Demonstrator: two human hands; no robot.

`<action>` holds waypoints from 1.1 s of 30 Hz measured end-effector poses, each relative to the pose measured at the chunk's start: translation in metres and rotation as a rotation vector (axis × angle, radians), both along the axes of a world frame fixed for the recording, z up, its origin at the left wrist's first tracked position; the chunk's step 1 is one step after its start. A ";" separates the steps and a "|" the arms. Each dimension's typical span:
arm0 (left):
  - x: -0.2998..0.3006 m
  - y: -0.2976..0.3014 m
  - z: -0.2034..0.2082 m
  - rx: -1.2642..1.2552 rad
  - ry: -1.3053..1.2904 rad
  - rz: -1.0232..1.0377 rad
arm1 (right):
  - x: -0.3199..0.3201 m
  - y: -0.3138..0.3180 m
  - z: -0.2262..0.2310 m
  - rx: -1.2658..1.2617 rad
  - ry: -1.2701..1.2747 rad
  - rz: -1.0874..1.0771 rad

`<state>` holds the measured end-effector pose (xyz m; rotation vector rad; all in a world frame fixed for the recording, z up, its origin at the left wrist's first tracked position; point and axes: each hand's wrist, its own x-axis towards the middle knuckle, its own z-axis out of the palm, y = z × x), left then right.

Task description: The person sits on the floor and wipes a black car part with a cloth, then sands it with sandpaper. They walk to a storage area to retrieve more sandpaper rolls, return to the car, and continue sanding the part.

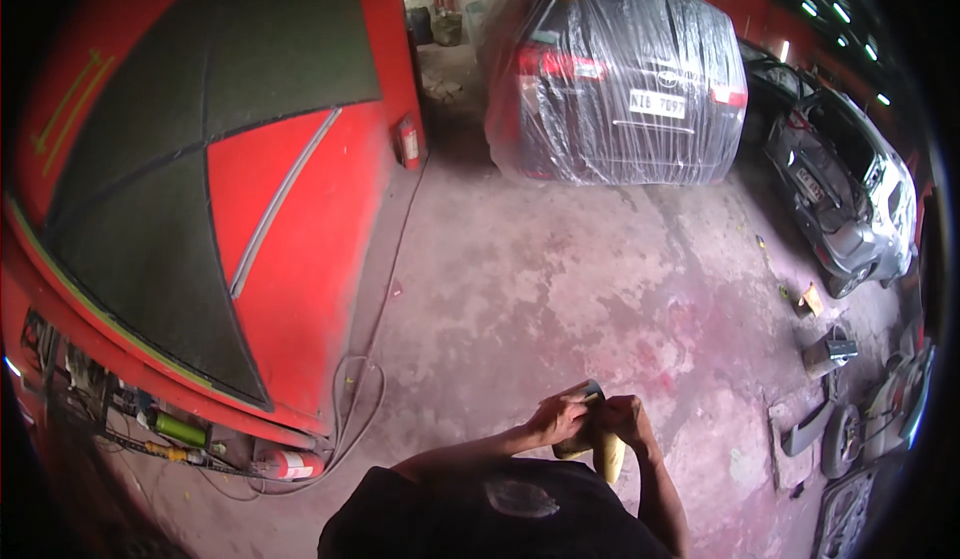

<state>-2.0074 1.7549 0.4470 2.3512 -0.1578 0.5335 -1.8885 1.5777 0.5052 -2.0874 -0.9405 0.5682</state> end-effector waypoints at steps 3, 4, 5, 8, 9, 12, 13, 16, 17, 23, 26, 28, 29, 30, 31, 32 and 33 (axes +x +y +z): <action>0.005 0.012 -0.001 -0.127 0.137 0.056 | 0.006 0.012 -0.004 -0.001 0.066 -0.065; 0.008 0.015 -0.003 -0.194 0.092 0.079 | 0.007 0.015 -0.002 0.005 0.073 -0.075; 0.010 0.017 -0.005 -0.263 0.046 0.103 | 0.007 0.018 0.003 0.010 0.080 -0.084; 0.017 0.031 0.008 -0.310 0.089 0.131 | 0.001 0.020 0.026 -0.009 0.083 -0.036; 0.023 0.037 0.004 -0.305 0.113 0.136 | 0.007 0.016 0.015 0.002 -0.038 0.015; 0.031 0.048 0.021 -0.417 0.193 0.114 | 0.024 0.006 -0.008 -0.012 -0.234 0.045; 0.031 0.052 0.029 -0.461 0.245 0.069 | 0.023 0.006 0.005 -0.047 -0.186 -0.022; 0.031 0.058 0.017 -0.468 0.196 -0.116 | 0.029 0.003 0.026 -0.058 -0.234 -0.060; 0.029 0.054 0.034 -0.418 0.302 -0.095 | 0.030 -0.001 0.036 -0.050 -0.210 -0.105; 0.033 0.053 -0.023 -0.280 0.219 -0.120 | 0.040 -0.014 0.045 -0.116 -0.059 -0.083; 0.036 0.045 0.006 -0.330 0.243 -0.171 | 0.046 -0.031 0.043 -0.125 -0.085 0.034; 0.035 0.043 0.010 -0.382 0.248 -0.195 | 0.045 -0.033 0.050 -0.182 -0.088 0.057; 0.036 0.044 0.003 -0.411 0.232 -0.208 | 0.047 -0.034 0.046 -0.159 -0.186 0.091; 0.036 0.045 -0.003 -0.441 0.216 -0.222 | 0.051 -0.035 0.040 -0.136 -0.283 0.123; 0.035 0.047 -0.009 -0.443 0.213 -0.220 | 0.053 -0.035 0.035 -0.112 -0.381 0.155; 0.036 0.047 -0.009 -0.447 0.213 -0.224 | 0.053 -0.036 0.034 -0.099 -0.385 0.172; 0.036 0.048 -0.009 -0.451 0.213 -0.227 | 0.052 -0.035 0.034 -0.087 -0.390 0.189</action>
